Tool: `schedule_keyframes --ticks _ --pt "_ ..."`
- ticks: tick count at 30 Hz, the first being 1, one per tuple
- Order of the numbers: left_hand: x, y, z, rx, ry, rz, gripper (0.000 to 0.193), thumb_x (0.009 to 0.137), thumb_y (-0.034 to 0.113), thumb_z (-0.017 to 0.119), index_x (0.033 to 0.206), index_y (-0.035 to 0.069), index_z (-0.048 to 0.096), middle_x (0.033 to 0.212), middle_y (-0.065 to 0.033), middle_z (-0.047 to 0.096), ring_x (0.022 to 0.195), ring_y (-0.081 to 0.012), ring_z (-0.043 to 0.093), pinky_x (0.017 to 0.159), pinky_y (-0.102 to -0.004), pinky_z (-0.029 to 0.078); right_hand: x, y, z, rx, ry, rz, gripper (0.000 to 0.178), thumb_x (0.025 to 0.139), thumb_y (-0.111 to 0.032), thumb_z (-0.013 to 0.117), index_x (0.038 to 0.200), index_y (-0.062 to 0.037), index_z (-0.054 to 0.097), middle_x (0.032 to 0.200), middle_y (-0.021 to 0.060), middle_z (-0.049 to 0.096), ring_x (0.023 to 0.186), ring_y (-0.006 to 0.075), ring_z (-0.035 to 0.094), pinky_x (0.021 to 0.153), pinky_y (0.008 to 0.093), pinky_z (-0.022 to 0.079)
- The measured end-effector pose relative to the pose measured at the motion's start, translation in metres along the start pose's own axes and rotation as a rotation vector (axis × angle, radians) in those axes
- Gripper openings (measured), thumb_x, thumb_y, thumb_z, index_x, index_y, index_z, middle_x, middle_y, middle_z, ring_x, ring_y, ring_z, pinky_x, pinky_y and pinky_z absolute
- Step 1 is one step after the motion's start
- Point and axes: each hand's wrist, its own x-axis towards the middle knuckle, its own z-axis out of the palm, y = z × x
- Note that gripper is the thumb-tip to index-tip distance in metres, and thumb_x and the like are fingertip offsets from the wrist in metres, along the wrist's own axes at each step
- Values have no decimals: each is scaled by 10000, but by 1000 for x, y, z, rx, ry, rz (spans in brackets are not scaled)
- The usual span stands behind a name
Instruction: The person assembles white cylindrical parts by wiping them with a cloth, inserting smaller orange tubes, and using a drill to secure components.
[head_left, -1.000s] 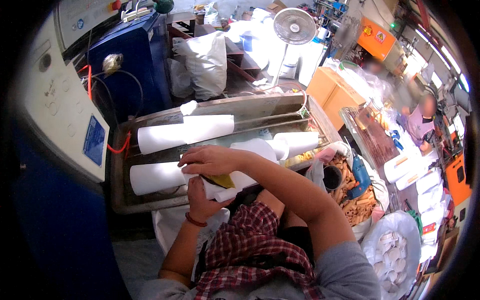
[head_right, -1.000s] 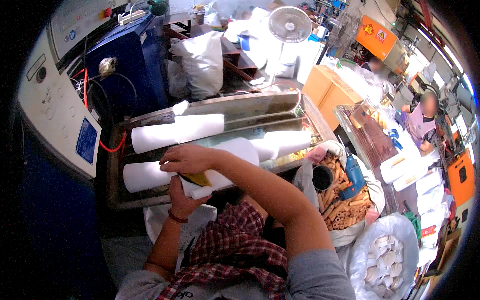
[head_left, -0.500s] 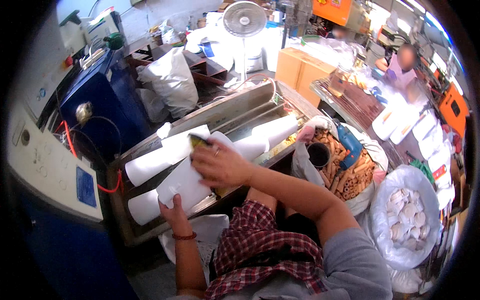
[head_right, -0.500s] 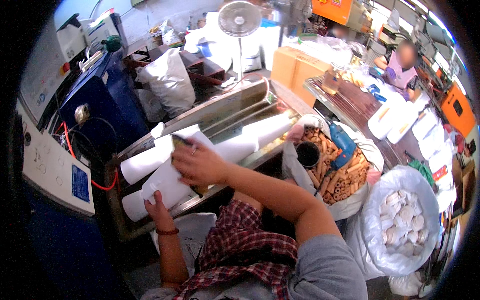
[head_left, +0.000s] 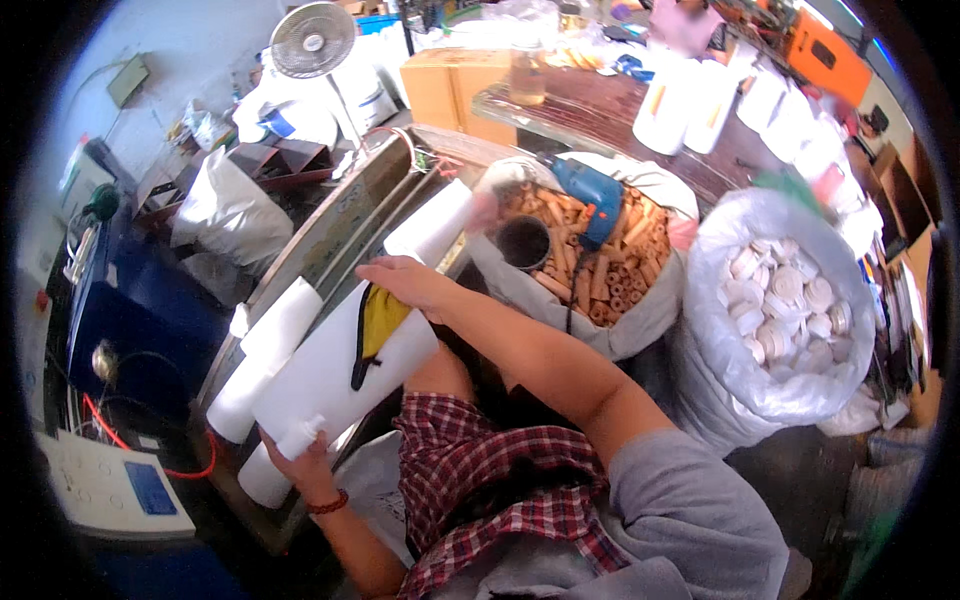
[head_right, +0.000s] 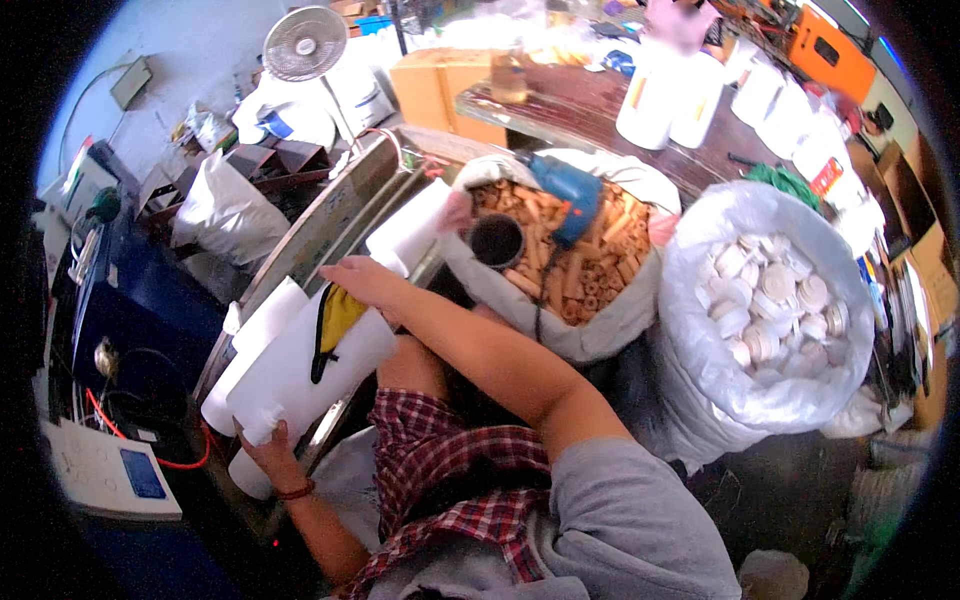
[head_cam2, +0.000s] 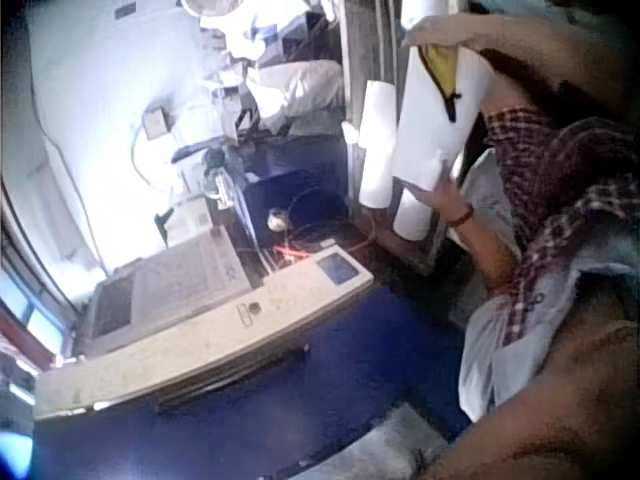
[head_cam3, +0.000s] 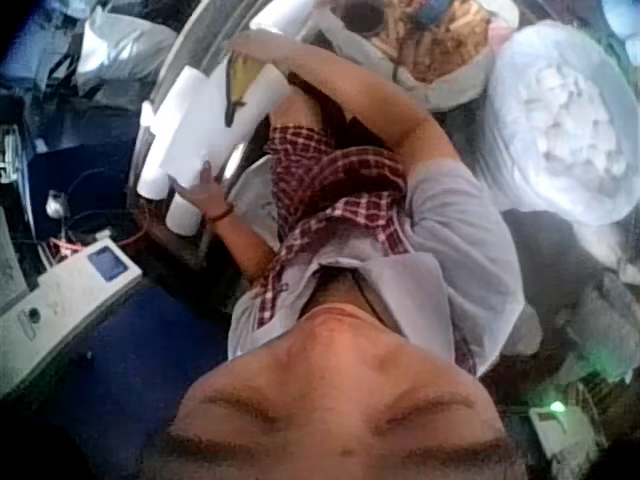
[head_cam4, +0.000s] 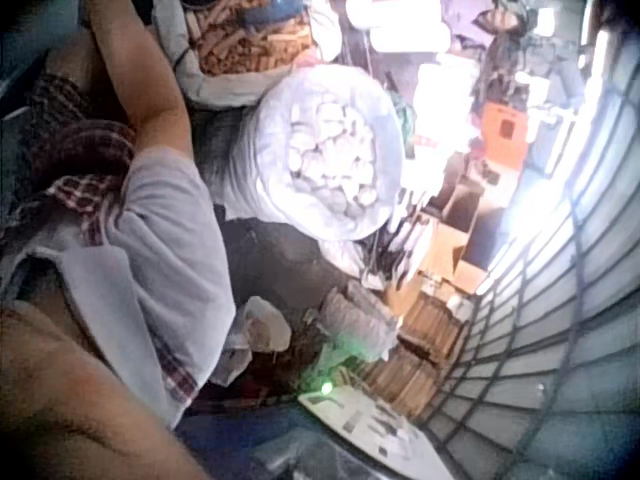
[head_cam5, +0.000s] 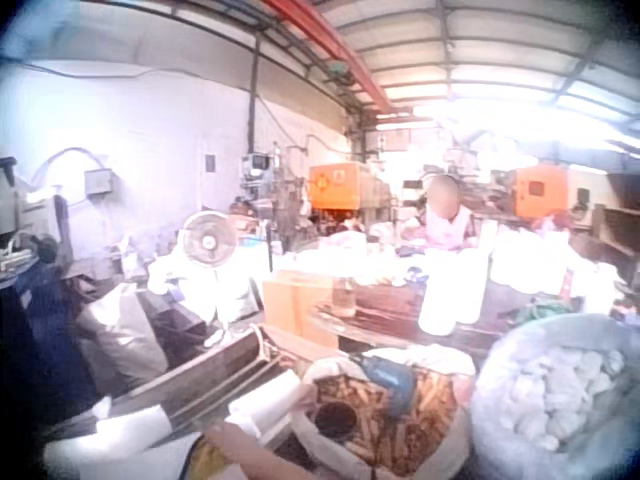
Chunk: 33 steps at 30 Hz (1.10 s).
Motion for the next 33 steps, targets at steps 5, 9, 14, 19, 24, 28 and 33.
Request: schedule_keyframes --ticks 5,9,14,19,24,28,33 --pt "-7 28 37 -9 126 -69 629 734 73 721 1264 -24 397 1187 -142 510 1055 -231 516 883 -365 449 -32 33 -27 -400 352 -494 591 892 -336 548 1326 8 341 999 216 600 878 277 606 785 357 473" --pt "6 36 57 -443 72 -379 534 892 307 575 1258 -45 408 1193 -166 509 1061 -263 526 902 -382 436 -97 36 -38 -887 151 -930 506 882 -238 541 1315 -34 375 976 206 587 900 352 580 743 413 476" --pt "2 9 50 -413 -125 -584 537 920 365 508 1258 -44 422 1186 -155 517 1055 -246 525 908 -363 427 -137 -8 -126 -1400 184 -574 361 837 -185 545 1166 -38 523 944 130 601 890 288 593 754 381 487" --pt "-27 -6 37 -455 -213 -746 477 905 284 542 1240 -38 434 1155 -139 531 1030 -227 533 879 -340 434 -174 -24 -235 -1883 688 -168 352 849 -288 561 1102 -43 556 979 150 602 936 277 587 793 387 466" --pt "-42 -17 54 -91 -250 -754 489 853 239 637 1217 -28 447 1093 -114 555 968 -199 545 837 -318 445 -160 -1 -238 -1522 681 407 435 822 -458 565 888 -32 621 834 181 641 827 318 628 702 407 490" --pt "-35 -22 53 69 -355 -551 553 826 220 669 1255 -13 407 1131 -126 535 986 -208 534 849 -327 440 -147 49 -274 -1468 729 336 451 778 -482 614 915 -53 644 768 164 647 729 317 635 623 389 480" --pt "-32 -10 58 340 -339 -124 575 805 195 672 1263 9 379 1199 -142 499 1051 -233 515 912 -344 409 -157 56 -268 -1131 770 -22 372 749 -281 701 1025 -41 631 667 100 586 636 162 579 582 294 445"
